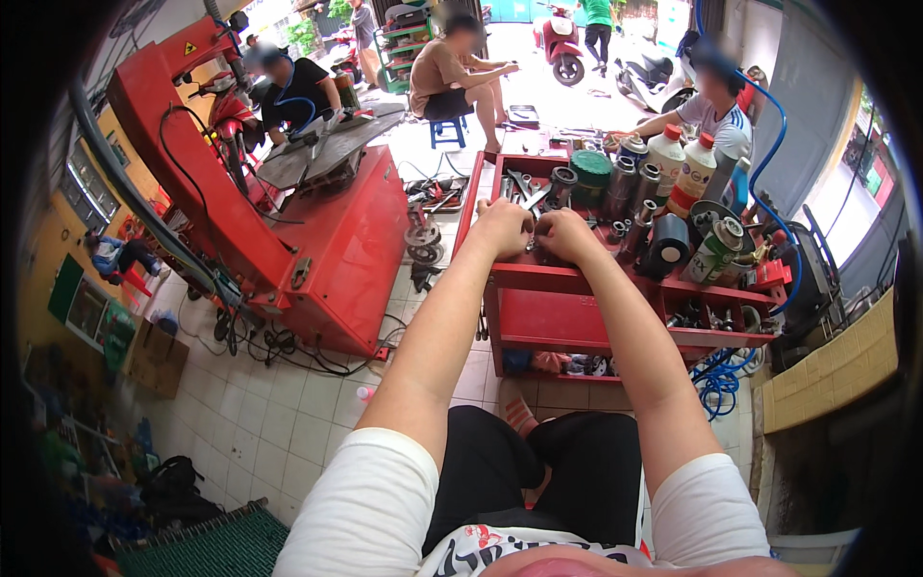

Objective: The person sits in a workshop and uses a wrench to tighten bolts on a small mechanical assembly held in their hands. They rotate the assembly to access different bolts and continue tightening them throughout the clip.

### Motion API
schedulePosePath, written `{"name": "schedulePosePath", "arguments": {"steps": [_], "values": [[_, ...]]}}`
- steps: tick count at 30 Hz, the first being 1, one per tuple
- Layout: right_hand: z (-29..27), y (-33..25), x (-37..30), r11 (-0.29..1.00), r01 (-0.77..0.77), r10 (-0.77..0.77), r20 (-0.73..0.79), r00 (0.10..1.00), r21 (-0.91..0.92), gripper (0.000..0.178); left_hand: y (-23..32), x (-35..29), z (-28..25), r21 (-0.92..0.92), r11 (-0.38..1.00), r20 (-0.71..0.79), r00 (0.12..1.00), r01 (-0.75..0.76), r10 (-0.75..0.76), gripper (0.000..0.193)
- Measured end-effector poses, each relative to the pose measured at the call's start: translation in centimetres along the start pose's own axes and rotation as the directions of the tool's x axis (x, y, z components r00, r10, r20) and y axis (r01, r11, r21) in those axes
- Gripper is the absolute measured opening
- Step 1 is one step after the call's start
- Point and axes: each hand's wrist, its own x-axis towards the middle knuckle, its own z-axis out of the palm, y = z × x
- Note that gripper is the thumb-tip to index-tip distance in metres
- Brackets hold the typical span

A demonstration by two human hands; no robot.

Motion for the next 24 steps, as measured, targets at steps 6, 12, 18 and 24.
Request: {"name": "schedulePosePath", "arguments": {"steps": [6,12,18,24], "values": [[0.21,0.45,0.03,0.998,-0.062,0.062,0.0,0.998,0.027,0.019,-0.23,-0.07,0.38,-0.046,0.998,-0.114,0.993,-0.03,0.025,0.021],[0.0,0.13,0.05,0.996,-0.088,0.088,-0.017,0.996,0.004,0.022,-0.27,-0.11,0.4,-0.042,0.999,-0.119,0.993,0.002,-0.007,0.023],[-0.03,-0.05,-0.05,0.996,-0.083,0.082,-0.029,0.996,-0.04,0.023,-0.12,-0.28,0.24,-0.041,0.999,-0.115,0.993,0.014,-0.018,0.023],[-0.12,-0.09,-0.1,0.996,-0.08,0.077,-0.054,0.996,-0.05,0.024,0.06,-0.35,-0.06,-0.029,0.999,-0.098,0.995,0.016,-0.019,0.025]]}}
